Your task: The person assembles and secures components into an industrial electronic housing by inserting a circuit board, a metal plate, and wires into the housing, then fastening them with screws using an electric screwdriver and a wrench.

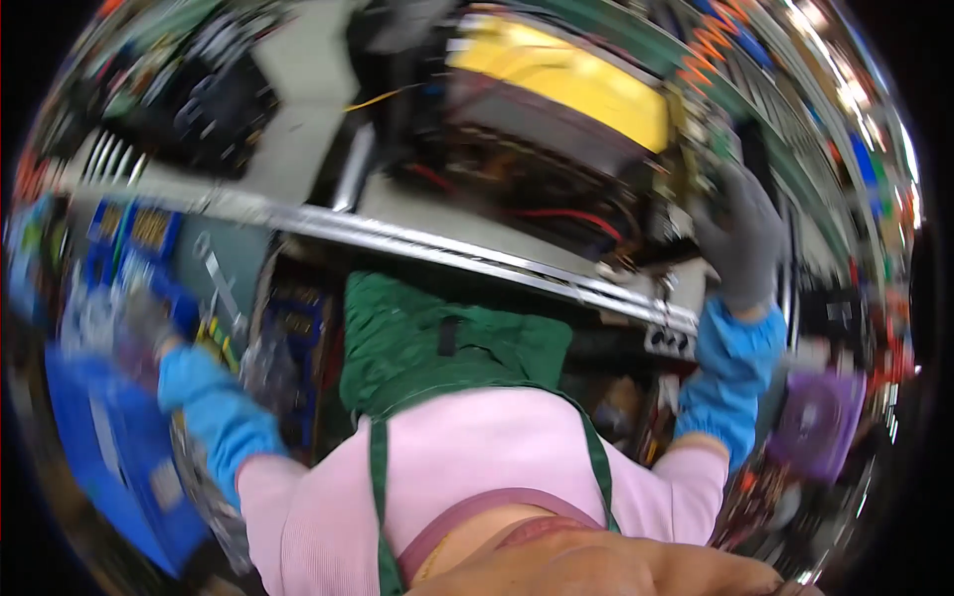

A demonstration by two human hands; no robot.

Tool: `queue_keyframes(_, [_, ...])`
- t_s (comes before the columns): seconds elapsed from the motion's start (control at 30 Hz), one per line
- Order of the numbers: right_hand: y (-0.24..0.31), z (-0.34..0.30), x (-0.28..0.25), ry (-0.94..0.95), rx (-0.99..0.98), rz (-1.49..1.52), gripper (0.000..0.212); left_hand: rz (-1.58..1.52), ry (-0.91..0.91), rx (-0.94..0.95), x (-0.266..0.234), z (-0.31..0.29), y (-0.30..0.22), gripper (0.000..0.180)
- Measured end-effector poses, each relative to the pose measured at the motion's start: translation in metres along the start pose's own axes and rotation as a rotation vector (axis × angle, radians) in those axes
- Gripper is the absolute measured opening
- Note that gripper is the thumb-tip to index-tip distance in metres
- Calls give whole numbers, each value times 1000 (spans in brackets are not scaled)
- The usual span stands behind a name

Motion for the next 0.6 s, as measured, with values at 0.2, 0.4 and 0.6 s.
queue_keyframes(0.2, [-11, -6, 3, -69, 23, -81, 35, 23, -133, -262, -179, -43, -120, 66])
queue_keyframes(0.4, [-9, -1, -4, -308, 86, -73, 27, -706, -675, 507, -308, -71, -282, 39])
queue_keyframes(0.6, [-38, -18, -10, -449, 293, 154, 24, -1528, -67, 1296, -434, -169, -417, 31])
Point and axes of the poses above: each hand's wrist, its own z-axis towards the middle knuckle, its own x-axis out of the palm, y = z × x, the point moved 4 cm from there along z, towards the middle knuckle, and after that the axes turned 1 degree about -x, right-handed, at the moved point
